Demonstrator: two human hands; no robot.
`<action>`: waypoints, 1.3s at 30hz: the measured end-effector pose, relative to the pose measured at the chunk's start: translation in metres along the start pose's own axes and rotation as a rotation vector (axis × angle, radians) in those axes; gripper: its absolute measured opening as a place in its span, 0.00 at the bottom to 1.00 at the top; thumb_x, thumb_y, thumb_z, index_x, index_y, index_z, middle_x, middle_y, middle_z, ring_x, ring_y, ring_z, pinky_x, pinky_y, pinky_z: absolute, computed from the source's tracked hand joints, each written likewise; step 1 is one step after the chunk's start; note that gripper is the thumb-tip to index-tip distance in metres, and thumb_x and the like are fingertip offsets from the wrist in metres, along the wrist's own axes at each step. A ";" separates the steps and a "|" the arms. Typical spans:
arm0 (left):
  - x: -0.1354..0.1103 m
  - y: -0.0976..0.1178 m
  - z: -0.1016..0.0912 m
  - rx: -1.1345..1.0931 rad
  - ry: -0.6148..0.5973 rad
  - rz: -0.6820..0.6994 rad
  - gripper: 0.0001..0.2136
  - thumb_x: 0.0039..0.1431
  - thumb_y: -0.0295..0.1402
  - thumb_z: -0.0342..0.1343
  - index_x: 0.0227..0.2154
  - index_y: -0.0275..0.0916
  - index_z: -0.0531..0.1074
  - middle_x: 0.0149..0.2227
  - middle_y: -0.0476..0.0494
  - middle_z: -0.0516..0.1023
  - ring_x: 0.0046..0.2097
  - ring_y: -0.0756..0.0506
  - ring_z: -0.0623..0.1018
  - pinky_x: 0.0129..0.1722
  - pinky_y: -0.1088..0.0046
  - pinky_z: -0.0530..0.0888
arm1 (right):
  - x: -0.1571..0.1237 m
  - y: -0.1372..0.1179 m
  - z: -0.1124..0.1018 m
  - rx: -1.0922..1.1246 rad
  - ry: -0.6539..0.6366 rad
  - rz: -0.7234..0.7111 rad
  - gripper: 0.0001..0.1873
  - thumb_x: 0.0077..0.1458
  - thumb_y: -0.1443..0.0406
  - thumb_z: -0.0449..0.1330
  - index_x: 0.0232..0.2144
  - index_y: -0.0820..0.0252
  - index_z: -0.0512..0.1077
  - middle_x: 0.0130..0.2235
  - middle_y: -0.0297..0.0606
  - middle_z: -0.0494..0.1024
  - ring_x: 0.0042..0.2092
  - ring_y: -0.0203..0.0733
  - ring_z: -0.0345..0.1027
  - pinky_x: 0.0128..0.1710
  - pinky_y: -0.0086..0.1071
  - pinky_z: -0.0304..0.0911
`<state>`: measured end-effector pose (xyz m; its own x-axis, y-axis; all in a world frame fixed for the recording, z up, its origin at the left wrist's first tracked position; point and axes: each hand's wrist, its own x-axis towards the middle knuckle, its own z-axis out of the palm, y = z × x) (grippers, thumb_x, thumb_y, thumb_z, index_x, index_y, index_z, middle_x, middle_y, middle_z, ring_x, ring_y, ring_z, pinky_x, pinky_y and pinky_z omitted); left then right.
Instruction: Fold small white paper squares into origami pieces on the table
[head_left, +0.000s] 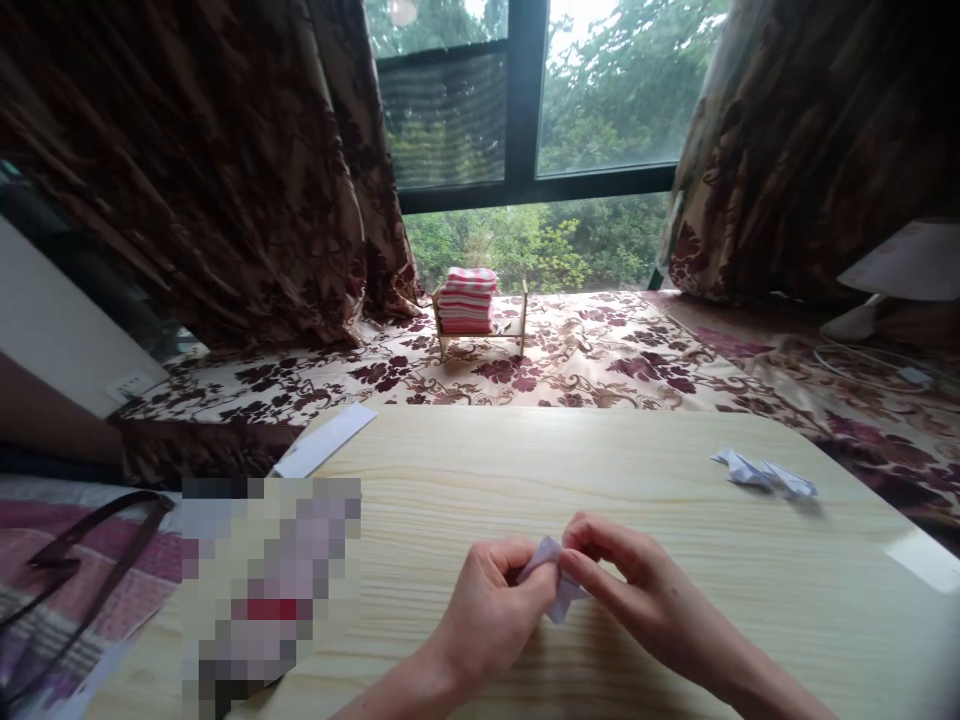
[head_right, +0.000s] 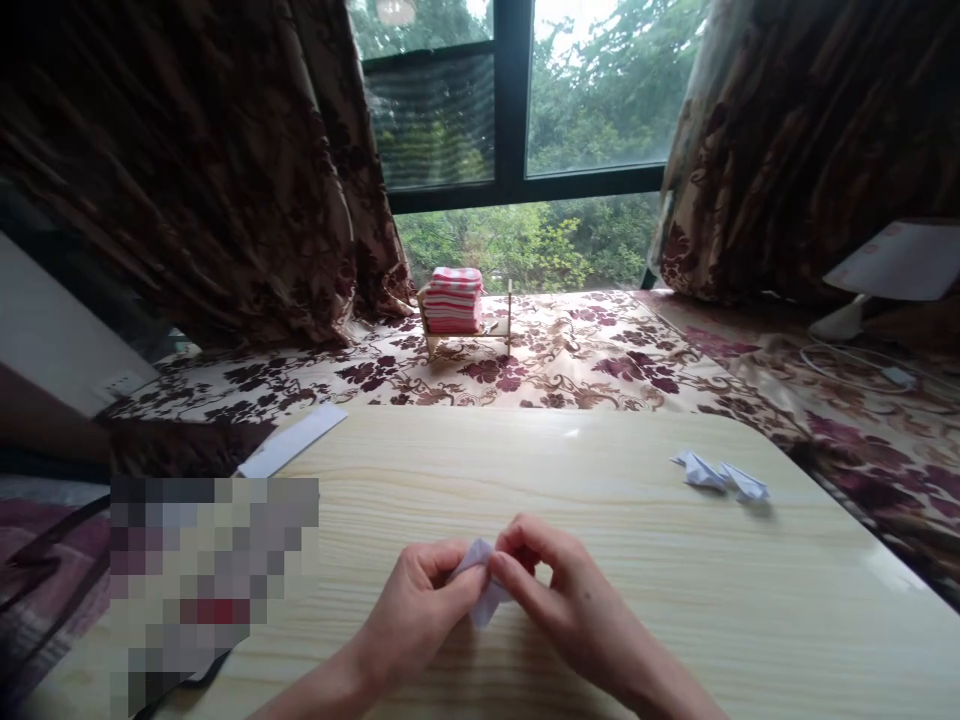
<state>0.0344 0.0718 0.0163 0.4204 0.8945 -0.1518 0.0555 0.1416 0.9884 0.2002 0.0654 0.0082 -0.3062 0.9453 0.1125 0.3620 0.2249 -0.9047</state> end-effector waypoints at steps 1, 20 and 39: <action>0.001 0.001 -0.003 -0.004 0.019 0.003 0.14 0.54 0.38 0.52 0.17 0.35 0.67 0.20 0.51 0.59 0.26 0.51 0.59 0.26 0.75 0.57 | 0.003 -0.002 0.001 -0.014 -0.016 -0.005 0.15 0.61 0.58 0.51 0.26 0.60 0.67 0.26 0.33 0.69 0.29 0.36 0.63 0.29 0.29 0.62; 0.022 -0.001 -0.023 -0.284 0.356 -0.052 0.11 0.49 0.36 0.56 0.19 0.33 0.73 0.21 0.46 0.70 0.27 0.49 0.67 0.28 0.74 0.67 | 0.035 0.016 0.019 -0.083 0.377 -0.238 0.06 0.56 0.63 0.58 0.36 0.58 0.71 0.36 0.40 0.76 0.36 0.42 0.73 0.33 0.30 0.71; 0.023 0.002 -0.028 -0.293 0.210 -0.149 0.12 0.51 0.37 0.58 0.28 0.32 0.79 0.25 0.45 0.76 0.31 0.47 0.72 0.33 0.74 0.66 | 0.035 0.002 0.020 -0.076 0.217 -0.288 0.05 0.57 0.71 0.54 0.33 0.59 0.69 0.32 0.38 0.70 0.33 0.38 0.65 0.30 0.31 0.66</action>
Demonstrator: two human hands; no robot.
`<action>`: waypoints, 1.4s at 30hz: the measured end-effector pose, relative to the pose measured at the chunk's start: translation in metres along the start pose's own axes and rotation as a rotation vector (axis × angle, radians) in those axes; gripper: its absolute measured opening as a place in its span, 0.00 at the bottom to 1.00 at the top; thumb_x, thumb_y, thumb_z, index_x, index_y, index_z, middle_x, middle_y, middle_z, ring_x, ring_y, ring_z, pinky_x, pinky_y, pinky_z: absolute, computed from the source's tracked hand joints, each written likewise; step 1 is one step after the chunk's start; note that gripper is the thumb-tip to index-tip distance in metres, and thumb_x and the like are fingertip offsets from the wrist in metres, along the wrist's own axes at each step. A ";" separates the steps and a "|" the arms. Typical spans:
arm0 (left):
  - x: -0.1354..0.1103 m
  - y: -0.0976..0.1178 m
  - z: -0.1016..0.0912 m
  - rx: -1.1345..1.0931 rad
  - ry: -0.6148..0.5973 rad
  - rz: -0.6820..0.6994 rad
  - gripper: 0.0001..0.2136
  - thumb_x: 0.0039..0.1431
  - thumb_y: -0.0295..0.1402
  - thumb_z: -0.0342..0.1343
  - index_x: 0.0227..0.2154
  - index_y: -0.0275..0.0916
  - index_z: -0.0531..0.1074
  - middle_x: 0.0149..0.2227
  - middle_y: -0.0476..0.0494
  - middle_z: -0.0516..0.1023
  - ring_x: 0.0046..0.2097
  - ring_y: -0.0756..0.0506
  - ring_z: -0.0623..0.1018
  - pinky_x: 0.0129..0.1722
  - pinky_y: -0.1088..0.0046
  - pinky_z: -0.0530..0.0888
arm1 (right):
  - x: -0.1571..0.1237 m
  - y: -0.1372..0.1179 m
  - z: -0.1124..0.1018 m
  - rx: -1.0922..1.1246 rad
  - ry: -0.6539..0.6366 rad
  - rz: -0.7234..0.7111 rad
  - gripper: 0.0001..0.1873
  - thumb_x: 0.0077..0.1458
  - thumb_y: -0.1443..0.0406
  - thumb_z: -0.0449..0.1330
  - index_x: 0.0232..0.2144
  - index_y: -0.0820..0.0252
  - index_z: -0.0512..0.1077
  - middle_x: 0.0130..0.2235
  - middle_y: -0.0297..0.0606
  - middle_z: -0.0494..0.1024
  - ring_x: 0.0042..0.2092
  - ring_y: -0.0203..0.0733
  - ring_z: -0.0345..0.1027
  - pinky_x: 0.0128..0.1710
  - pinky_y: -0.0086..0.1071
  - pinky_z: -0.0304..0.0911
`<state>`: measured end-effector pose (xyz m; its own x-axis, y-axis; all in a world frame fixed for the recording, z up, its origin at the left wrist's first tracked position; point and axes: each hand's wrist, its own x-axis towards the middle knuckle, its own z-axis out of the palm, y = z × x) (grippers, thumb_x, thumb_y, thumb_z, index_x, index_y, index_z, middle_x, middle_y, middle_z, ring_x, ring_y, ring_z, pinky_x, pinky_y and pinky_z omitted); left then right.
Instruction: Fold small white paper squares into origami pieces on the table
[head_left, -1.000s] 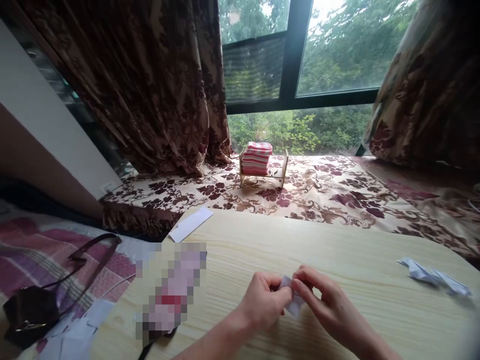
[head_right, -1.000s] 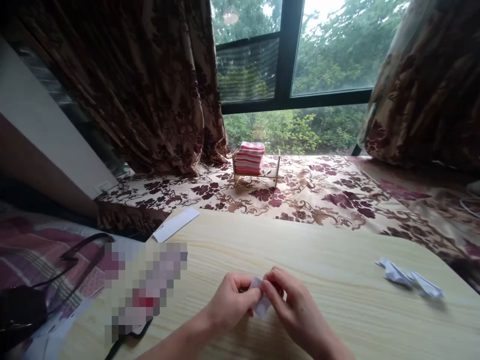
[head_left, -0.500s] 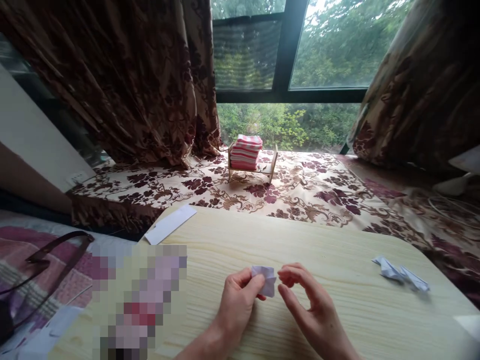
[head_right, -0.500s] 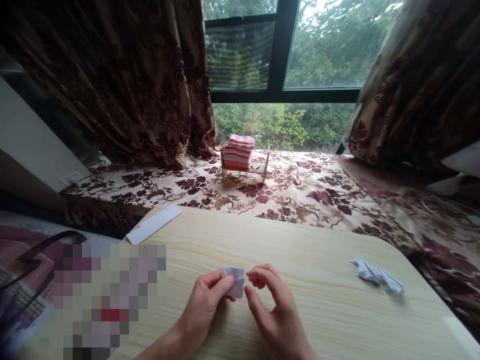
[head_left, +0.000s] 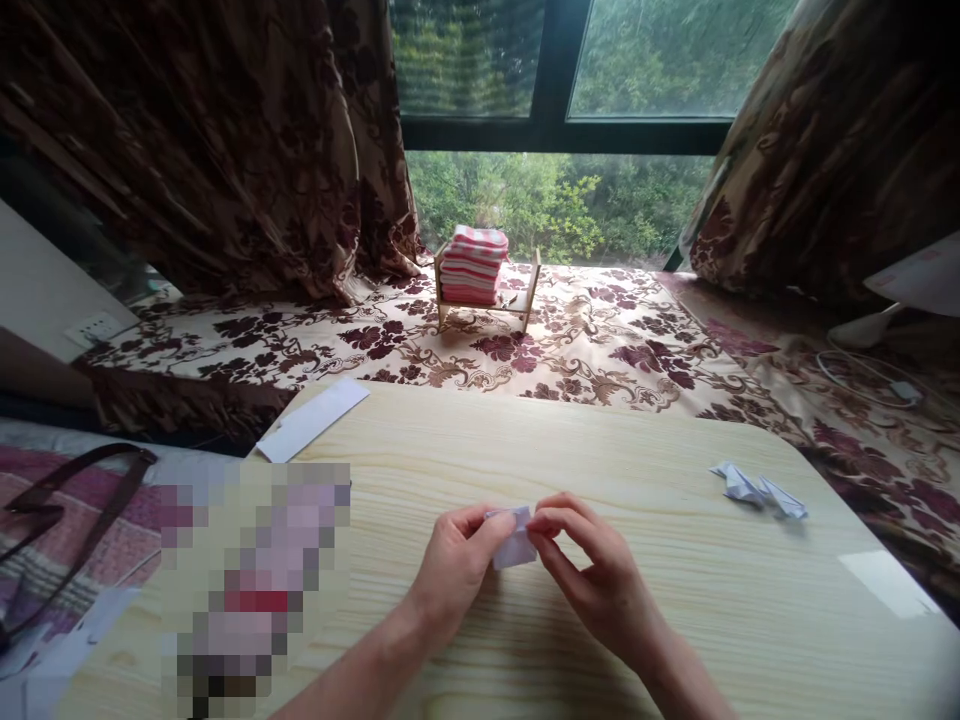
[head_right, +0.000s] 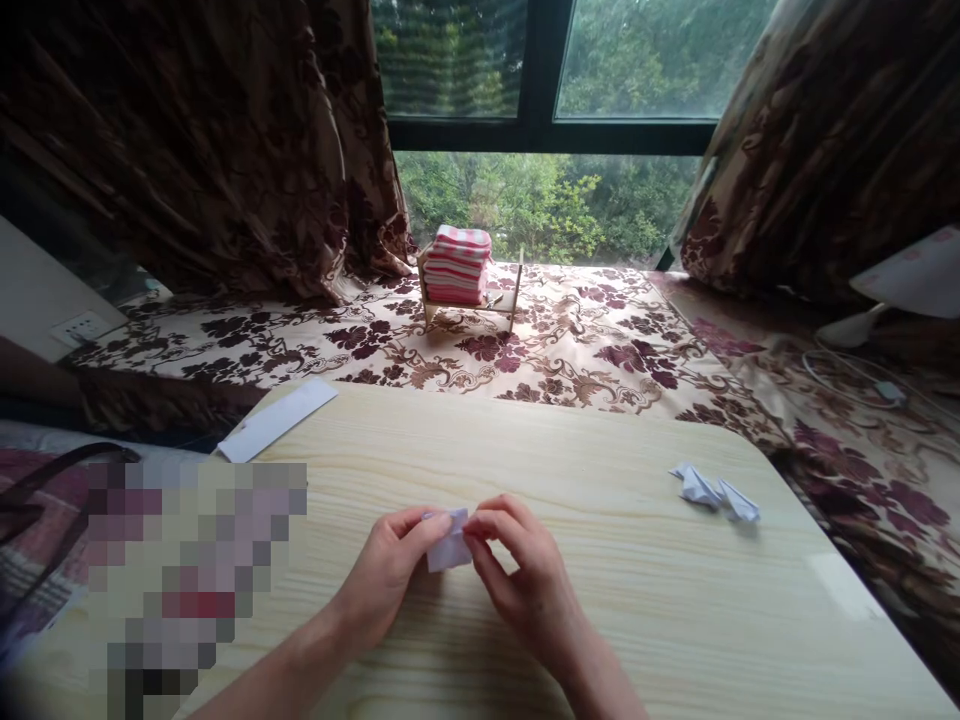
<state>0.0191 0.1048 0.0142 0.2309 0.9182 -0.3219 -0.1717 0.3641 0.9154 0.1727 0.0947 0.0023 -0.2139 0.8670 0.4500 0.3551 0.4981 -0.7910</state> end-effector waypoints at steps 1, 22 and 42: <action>0.000 0.000 0.000 0.001 0.014 -0.008 0.12 0.51 0.38 0.59 0.27 0.32 0.79 0.25 0.46 0.76 0.30 0.48 0.71 0.32 0.75 0.66 | 0.000 0.000 0.000 0.001 -0.007 -0.003 0.05 0.57 0.71 0.54 0.33 0.59 0.69 0.32 0.39 0.70 0.33 0.38 0.66 0.30 0.31 0.66; 0.001 -0.011 -0.002 0.114 -0.032 0.054 0.15 0.54 0.41 0.56 0.27 0.32 0.77 0.24 0.47 0.72 0.28 0.50 0.67 0.28 0.77 0.63 | -0.003 0.006 -0.001 0.005 -0.054 0.015 0.04 0.57 0.71 0.54 0.33 0.59 0.67 0.32 0.36 0.69 0.32 0.37 0.64 0.32 0.30 0.63; 0.001 -0.012 -0.003 0.370 -0.059 0.175 0.14 0.58 0.38 0.50 0.23 0.33 0.69 0.25 0.48 0.67 0.29 0.50 0.66 0.28 0.75 0.62 | -0.007 0.005 0.008 0.056 -0.002 0.249 0.08 0.59 0.65 0.52 0.28 0.60 0.66 0.30 0.36 0.68 0.31 0.37 0.63 0.31 0.30 0.61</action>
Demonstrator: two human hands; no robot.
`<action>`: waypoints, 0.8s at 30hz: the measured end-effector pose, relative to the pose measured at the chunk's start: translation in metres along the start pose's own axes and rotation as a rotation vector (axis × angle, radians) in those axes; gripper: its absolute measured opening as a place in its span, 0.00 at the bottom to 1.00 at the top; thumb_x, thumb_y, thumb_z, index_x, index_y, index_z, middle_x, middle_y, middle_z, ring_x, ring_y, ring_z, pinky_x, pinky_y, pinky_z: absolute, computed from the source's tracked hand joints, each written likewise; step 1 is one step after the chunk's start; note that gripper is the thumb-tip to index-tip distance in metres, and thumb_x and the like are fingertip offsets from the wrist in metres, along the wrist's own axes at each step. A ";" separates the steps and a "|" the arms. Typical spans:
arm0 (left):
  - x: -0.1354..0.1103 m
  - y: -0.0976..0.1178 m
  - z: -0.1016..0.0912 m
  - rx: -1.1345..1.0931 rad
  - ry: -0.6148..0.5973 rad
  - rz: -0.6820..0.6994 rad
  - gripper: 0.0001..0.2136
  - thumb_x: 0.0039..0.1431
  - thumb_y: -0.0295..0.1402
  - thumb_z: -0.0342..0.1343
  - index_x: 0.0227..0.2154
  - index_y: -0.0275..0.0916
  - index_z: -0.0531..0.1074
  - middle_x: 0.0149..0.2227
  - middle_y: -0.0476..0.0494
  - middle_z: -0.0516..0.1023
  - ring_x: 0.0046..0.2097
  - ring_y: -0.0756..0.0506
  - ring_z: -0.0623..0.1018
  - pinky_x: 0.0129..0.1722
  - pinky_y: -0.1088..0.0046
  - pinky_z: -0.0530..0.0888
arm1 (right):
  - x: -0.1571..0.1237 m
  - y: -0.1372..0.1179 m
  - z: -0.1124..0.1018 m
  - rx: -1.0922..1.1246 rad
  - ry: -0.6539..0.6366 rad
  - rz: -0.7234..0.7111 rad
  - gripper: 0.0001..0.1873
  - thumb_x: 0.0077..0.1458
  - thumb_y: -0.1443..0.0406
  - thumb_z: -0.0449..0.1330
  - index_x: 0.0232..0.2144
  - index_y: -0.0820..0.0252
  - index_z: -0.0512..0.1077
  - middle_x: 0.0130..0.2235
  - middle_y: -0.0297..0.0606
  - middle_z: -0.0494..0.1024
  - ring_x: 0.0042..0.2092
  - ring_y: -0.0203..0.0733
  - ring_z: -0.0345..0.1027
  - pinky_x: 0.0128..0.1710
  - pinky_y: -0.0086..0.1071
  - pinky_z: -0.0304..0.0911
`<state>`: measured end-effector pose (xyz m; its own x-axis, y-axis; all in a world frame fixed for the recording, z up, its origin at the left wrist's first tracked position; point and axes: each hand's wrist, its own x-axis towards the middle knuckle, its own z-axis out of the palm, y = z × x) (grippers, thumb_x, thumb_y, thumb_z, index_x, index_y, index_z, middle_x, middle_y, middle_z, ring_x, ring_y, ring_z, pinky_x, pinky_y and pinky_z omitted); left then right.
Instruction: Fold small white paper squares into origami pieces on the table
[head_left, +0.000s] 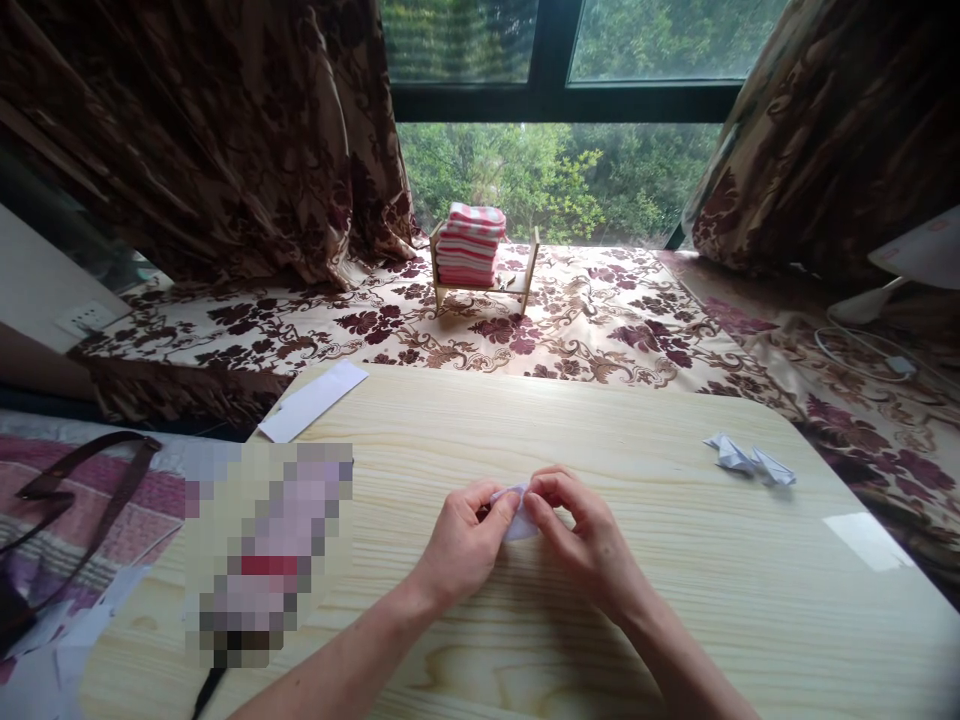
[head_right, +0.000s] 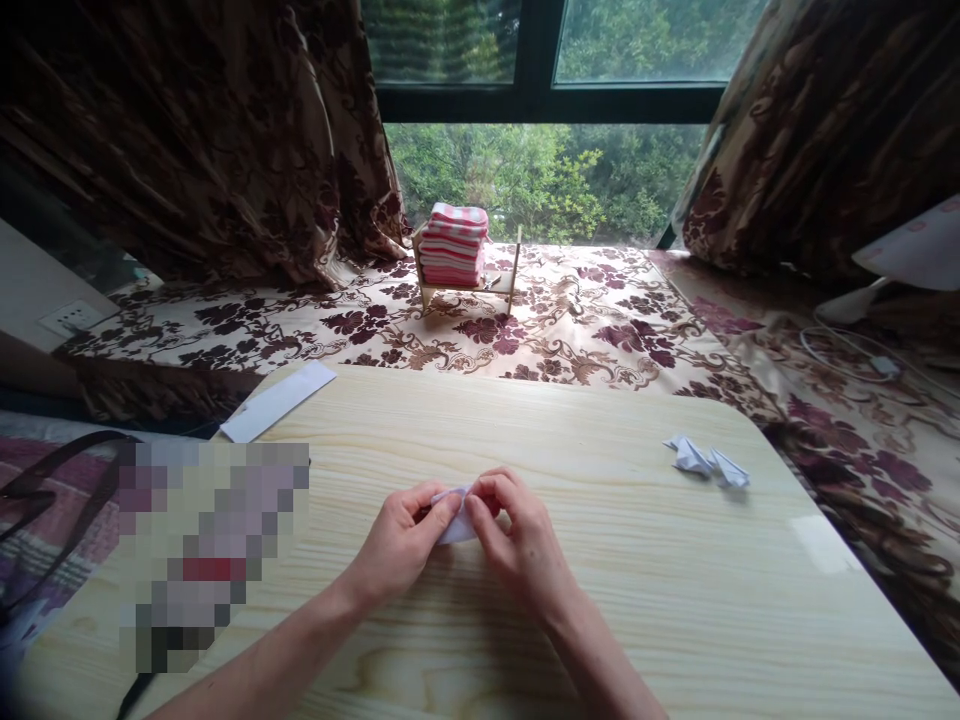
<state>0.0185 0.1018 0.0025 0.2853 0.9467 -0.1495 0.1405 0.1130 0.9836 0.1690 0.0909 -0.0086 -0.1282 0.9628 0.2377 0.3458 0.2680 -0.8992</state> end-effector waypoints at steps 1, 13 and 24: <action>0.000 -0.001 0.000 0.001 0.005 0.001 0.14 0.58 0.38 0.50 0.23 0.34 0.68 0.25 0.48 0.66 0.29 0.50 0.65 0.28 0.75 0.62 | 0.000 0.000 0.000 0.007 0.006 -0.001 0.09 0.59 0.64 0.52 0.28 0.60 0.66 0.31 0.37 0.68 0.32 0.37 0.63 0.31 0.30 0.61; -0.004 -0.003 0.005 0.019 0.041 0.039 0.11 0.57 0.36 0.53 0.23 0.35 0.68 0.25 0.50 0.64 0.29 0.51 0.65 0.29 0.76 0.62 | 0.000 0.001 0.002 0.176 0.018 0.158 0.11 0.57 0.60 0.55 0.27 0.61 0.67 0.32 0.38 0.70 0.33 0.38 0.65 0.32 0.30 0.62; -0.003 0.003 0.000 -0.181 0.010 -0.093 0.10 0.51 0.34 0.56 0.21 0.32 0.70 0.20 0.51 0.63 0.25 0.52 0.61 0.24 0.76 0.58 | 0.001 -0.001 -0.005 0.270 -0.114 0.267 0.14 0.56 0.58 0.56 0.27 0.62 0.70 0.26 0.34 0.70 0.30 0.36 0.63 0.30 0.28 0.59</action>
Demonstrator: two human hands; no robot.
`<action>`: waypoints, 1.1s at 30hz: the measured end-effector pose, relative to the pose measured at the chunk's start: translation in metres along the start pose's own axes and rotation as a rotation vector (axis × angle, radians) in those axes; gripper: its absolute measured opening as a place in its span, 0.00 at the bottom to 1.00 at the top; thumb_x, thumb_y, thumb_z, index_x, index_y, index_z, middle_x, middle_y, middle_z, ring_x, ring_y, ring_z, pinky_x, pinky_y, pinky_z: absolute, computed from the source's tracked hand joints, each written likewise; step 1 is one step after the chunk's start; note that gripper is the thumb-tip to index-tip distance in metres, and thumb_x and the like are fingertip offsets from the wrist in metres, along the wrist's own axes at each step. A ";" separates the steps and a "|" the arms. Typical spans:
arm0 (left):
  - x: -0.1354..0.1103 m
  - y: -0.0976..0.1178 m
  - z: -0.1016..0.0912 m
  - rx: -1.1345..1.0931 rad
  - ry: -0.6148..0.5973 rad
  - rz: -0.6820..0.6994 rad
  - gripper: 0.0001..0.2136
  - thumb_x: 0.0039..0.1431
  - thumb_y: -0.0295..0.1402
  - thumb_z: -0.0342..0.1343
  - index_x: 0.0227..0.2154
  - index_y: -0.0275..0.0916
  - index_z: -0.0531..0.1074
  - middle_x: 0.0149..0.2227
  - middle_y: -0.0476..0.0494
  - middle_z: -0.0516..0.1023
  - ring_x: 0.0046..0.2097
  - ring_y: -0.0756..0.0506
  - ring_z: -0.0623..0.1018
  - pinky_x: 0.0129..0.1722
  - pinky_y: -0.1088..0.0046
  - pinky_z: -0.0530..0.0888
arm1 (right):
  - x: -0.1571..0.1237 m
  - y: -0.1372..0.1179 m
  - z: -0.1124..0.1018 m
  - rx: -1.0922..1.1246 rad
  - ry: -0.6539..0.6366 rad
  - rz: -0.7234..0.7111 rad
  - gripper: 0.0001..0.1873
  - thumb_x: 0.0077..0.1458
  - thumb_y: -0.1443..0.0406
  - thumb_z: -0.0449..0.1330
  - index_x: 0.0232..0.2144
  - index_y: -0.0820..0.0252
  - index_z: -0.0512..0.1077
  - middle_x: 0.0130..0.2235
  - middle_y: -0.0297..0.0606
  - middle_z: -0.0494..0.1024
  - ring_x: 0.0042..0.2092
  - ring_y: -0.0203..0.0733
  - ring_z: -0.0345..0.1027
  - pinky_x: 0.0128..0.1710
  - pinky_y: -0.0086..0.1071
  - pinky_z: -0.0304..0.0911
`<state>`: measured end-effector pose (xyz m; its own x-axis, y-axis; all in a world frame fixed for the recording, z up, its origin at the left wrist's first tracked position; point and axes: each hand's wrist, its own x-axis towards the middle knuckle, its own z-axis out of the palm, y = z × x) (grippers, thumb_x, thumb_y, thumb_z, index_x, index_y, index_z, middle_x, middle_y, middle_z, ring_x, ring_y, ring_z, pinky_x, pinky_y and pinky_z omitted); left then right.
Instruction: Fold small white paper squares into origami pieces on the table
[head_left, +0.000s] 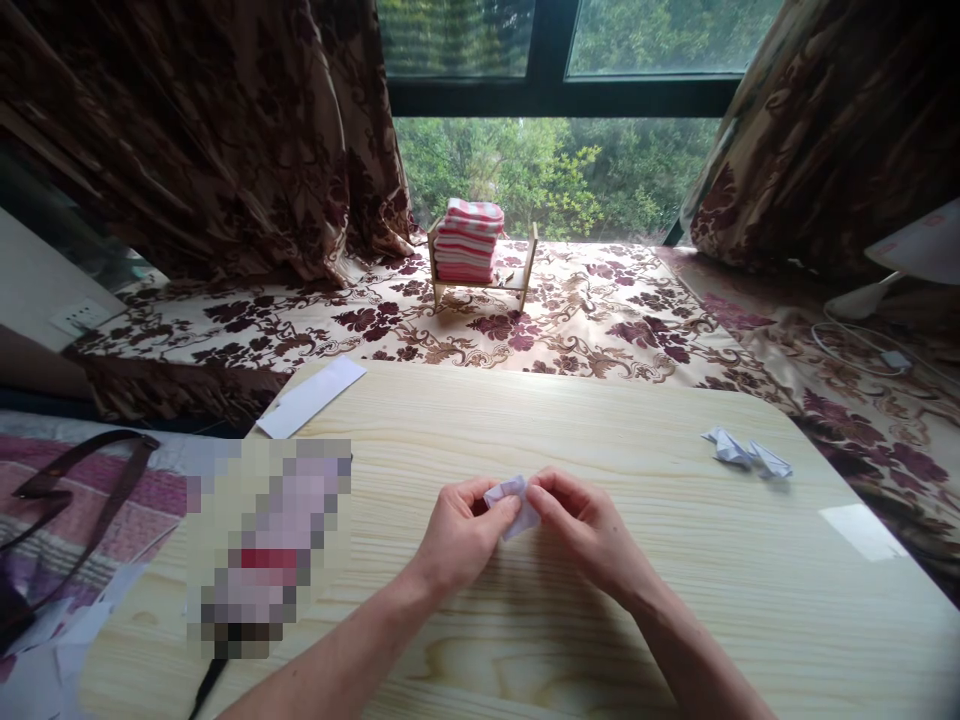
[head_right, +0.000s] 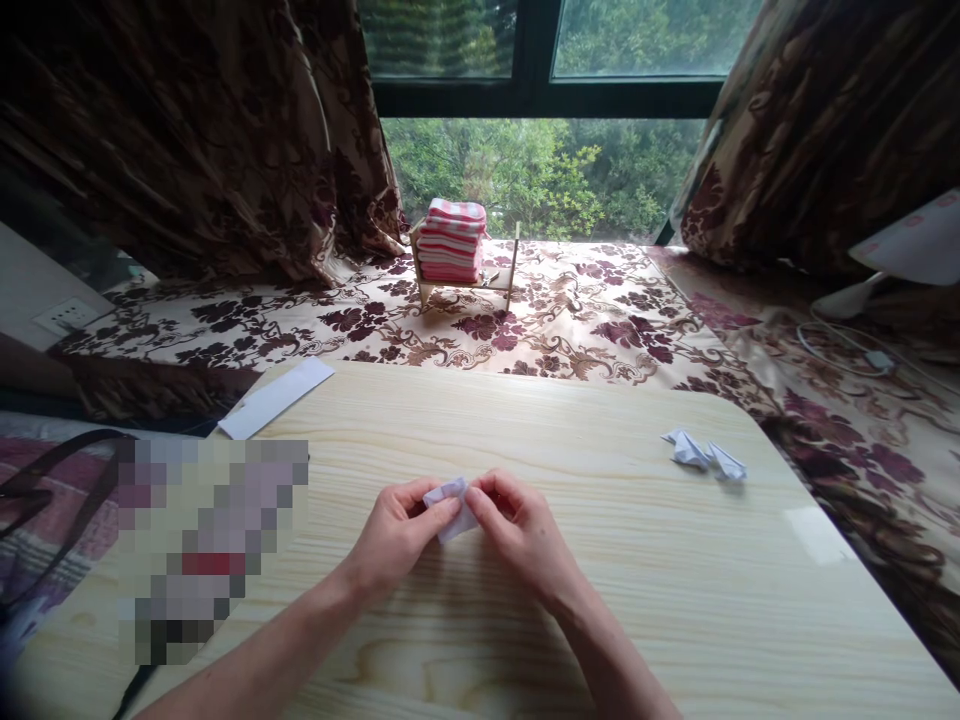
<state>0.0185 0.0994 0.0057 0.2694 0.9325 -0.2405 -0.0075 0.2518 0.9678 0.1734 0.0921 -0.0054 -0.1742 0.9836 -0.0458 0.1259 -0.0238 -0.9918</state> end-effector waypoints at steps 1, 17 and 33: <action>0.000 0.000 0.000 -0.006 -0.001 -0.001 0.10 0.51 0.34 0.56 0.22 0.32 0.71 0.20 0.50 0.64 0.25 0.52 0.62 0.24 0.76 0.58 | 0.000 0.000 0.000 -0.008 0.003 -0.006 0.14 0.56 0.58 0.56 0.26 0.62 0.69 0.26 0.34 0.70 0.30 0.36 0.62 0.29 0.28 0.59; 0.001 -0.002 0.000 -0.074 -0.016 -0.033 0.12 0.47 0.38 0.60 0.19 0.33 0.71 0.19 0.51 0.66 0.24 0.52 0.63 0.25 0.76 0.58 | -0.003 -0.001 -0.008 -0.177 0.099 -0.343 0.03 0.56 0.67 0.56 0.32 0.59 0.70 0.32 0.37 0.70 0.33 0.38 0.65 0.32 0.32 0.63; 0.003 0.000 -0.004 -0.004 -0.063 -0.021 0.11 0.51 0.36 0.54 0.20 0.33 0.73 0.20 0.49 0.68 0.25 0.51 0.65 0.27 0.75 0.61 | -0.003 -0.003 -0.007 -0.310 0.026 -0.474 0.06 0.55 0.70 0.55 0.34 0.58 0.71 0.31 0.37 0.71 0.31 0.37 0.66 0.29 0.31 0.65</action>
<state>0.0153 0.1034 0.0043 0.3301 0.9089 -0.2550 -0.0048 0.2717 0.9624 0.1805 0.0907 -0.0019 -0.2583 0.8782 0.4027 0.3212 0.4711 -0.8215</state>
